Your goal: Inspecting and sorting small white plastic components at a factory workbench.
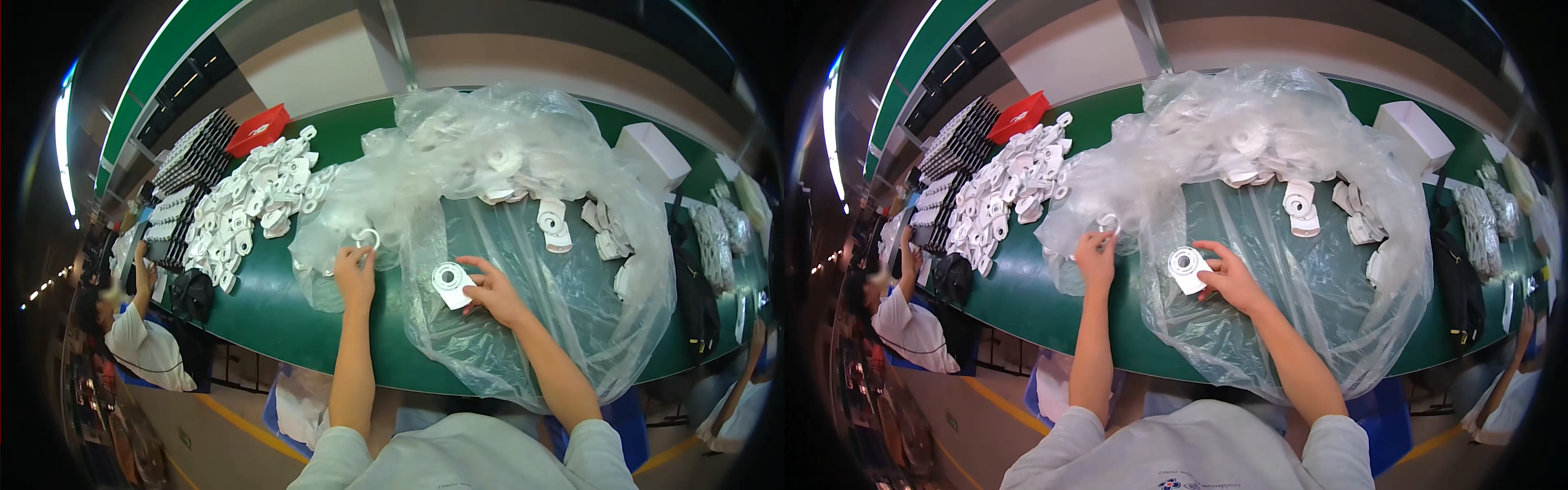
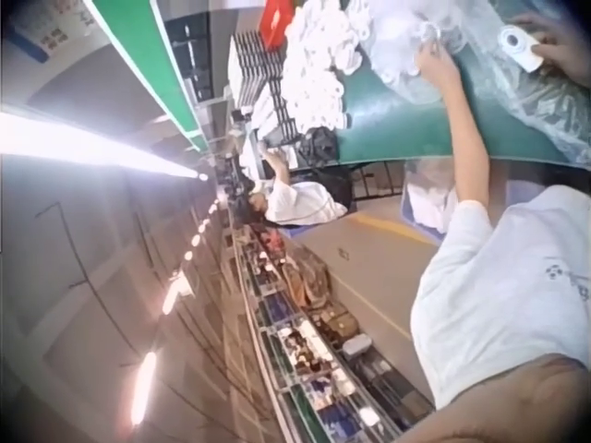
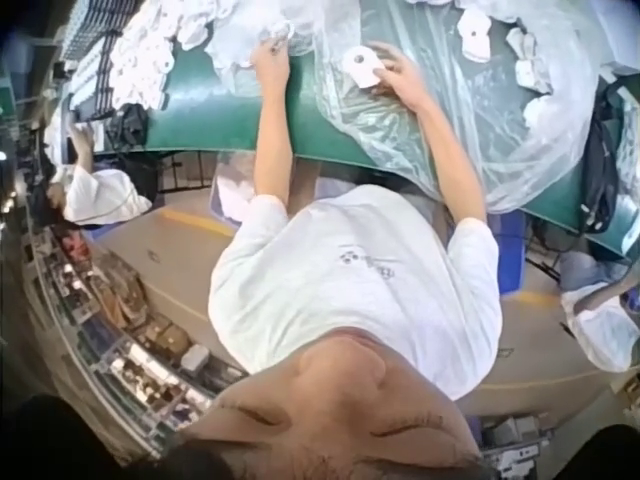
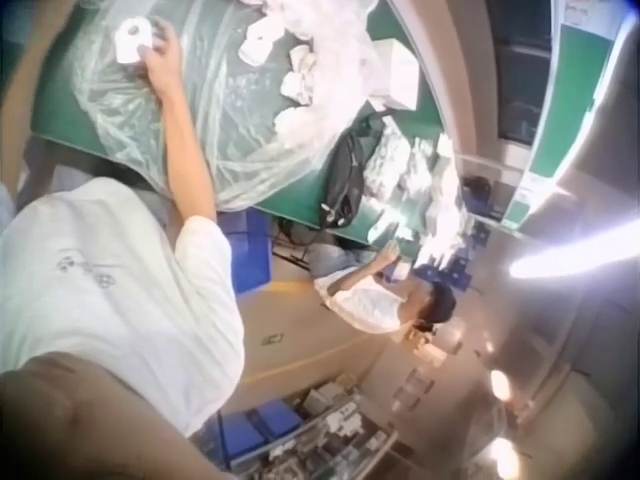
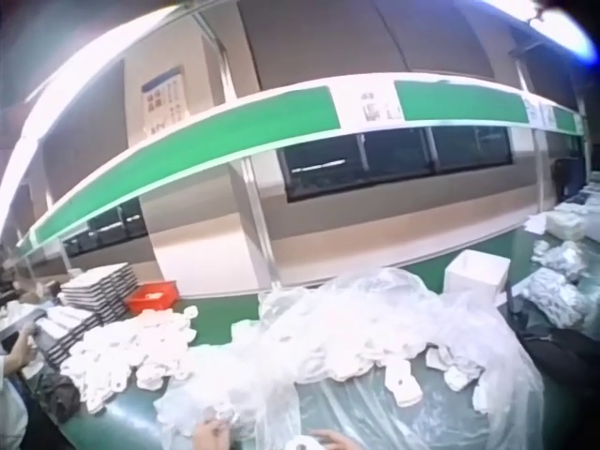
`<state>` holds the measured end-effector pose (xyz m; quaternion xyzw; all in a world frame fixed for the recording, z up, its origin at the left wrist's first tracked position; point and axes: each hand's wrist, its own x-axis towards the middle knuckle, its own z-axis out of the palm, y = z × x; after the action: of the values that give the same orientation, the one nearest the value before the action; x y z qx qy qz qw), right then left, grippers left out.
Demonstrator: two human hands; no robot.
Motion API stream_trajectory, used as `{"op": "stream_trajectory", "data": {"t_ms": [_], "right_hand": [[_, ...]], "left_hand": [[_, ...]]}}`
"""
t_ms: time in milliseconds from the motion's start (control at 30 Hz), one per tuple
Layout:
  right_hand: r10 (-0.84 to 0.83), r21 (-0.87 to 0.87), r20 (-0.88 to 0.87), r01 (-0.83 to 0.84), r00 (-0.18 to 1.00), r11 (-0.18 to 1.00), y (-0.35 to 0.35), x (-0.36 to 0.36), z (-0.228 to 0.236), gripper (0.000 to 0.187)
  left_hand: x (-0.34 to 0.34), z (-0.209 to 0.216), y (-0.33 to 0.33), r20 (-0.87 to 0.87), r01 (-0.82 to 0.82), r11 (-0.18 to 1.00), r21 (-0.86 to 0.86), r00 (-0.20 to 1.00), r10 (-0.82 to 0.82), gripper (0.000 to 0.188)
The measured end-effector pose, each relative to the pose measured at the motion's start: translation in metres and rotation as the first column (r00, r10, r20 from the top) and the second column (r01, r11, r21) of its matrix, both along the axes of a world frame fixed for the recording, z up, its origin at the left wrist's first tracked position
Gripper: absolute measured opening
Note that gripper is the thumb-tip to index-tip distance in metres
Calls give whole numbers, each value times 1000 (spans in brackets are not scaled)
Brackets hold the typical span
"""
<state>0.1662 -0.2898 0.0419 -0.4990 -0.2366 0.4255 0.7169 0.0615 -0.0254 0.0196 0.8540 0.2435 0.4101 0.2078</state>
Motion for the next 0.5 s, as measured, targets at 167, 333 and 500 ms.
{"op": "stream_trajectory", "data": {"t_ms": [167,333,500], "right_hand": [[-34,60,-78,38,996,997,-3,6,-6,54],[-34,-14,-46,33,998,999,0,2,-3,52],[-29,-5,-8,29,1000,1000,1,2,-13,51]], "left_hand": [[-7,42,-34,303,-94,986,135,952,50,16],[-9,47,-77,117,404,881,248,890,-441,22],[-1,43,-105,28,594,798,99,800,-599,26]]}}
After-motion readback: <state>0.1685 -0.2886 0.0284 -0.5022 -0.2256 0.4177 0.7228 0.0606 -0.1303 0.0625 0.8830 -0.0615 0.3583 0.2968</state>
